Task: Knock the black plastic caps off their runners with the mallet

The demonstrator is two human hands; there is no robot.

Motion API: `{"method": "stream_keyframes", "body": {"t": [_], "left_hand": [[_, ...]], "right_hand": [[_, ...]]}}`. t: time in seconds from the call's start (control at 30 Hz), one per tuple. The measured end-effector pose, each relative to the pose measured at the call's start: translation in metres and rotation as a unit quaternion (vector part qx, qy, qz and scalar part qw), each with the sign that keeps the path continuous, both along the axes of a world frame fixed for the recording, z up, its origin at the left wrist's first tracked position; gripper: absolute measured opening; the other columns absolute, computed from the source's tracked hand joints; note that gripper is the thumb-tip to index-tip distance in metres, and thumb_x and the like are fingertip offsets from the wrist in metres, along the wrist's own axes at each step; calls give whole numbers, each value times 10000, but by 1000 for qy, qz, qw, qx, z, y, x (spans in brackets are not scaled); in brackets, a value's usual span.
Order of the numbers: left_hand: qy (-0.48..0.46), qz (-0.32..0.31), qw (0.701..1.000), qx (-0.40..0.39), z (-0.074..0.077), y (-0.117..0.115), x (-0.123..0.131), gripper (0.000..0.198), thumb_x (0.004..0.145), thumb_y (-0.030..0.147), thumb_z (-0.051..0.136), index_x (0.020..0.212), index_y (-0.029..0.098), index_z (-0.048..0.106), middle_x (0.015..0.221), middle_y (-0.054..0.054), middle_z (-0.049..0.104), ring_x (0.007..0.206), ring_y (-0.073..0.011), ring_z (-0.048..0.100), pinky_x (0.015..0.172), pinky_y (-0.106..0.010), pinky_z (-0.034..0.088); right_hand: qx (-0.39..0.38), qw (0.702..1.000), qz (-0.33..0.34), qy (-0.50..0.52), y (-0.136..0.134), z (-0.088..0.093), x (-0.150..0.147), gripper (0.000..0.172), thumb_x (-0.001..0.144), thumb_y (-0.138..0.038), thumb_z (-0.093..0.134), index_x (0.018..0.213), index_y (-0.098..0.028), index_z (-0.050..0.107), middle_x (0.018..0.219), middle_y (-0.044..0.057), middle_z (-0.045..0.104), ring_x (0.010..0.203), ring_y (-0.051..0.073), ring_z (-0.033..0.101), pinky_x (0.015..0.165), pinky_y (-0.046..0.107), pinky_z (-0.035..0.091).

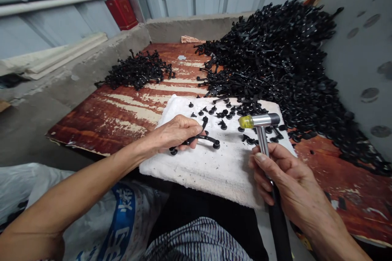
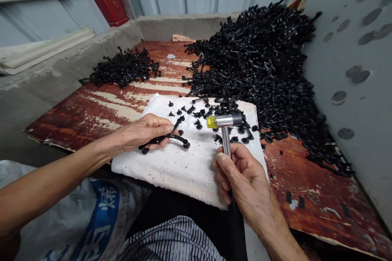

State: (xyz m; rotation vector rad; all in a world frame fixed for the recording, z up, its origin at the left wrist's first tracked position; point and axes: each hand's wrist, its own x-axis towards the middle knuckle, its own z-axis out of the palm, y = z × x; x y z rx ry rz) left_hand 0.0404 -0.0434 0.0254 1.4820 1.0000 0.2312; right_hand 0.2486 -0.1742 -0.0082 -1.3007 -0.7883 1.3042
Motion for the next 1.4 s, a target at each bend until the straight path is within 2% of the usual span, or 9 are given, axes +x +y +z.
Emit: {"method": "stream_keyframes", "body": {"t": [0.33,0.67,0.83,1.13,1.4], "left_hand": [[2,-32,999,-24,-4,-5,-7,291,837,416,596,761,136,572,523,35,550,325,-23,372,319,-145,212],[2,-22,999,-40,-2,-7,-7,242,876,322,535,739,125,560,517,30,549,315,-17,370,319,-137,212],[-3,-23,999,-44,-3,-7,-7,242,869,331,549,742,125,560,511,32,545,313,-20,374,315,-136,212],[-3,-29,999,-41,-4,-6,-9,275,838,388,590,742,131,563,510,33,543,312,-22,371,313,-141,204],[23,-46,999,-12,-8,-5,-7,260,879,351,524,716,151,553,502,41,526,311,-22,359,314,-146,199]], "right_hand": [[10,1000,-4,-1,0,-1,0,310,741,-466,743,806,-216,573,624,-47,522,378,43,381,262,140,341],[5,1000,-3,3,-1,0,-1,311,725,-465,752,796,-220,574,608,-52,524,363,40,375,266,143,330],[5,1000,-5,6,-1,0,-1,327,711,-474,767,788,-218,578,613,-50,526,366,39,376,264,141,335],[8,1000,2,0,0,0,-1,308,736,-467,744,805,-220,573,602,-56,519,354,40,375,261,147,338],[8,1000,-5,-1,0,-1,0,311,737,-466,739,803,-217,565,609,-57,521,354,36,375,265,141,339]]}}
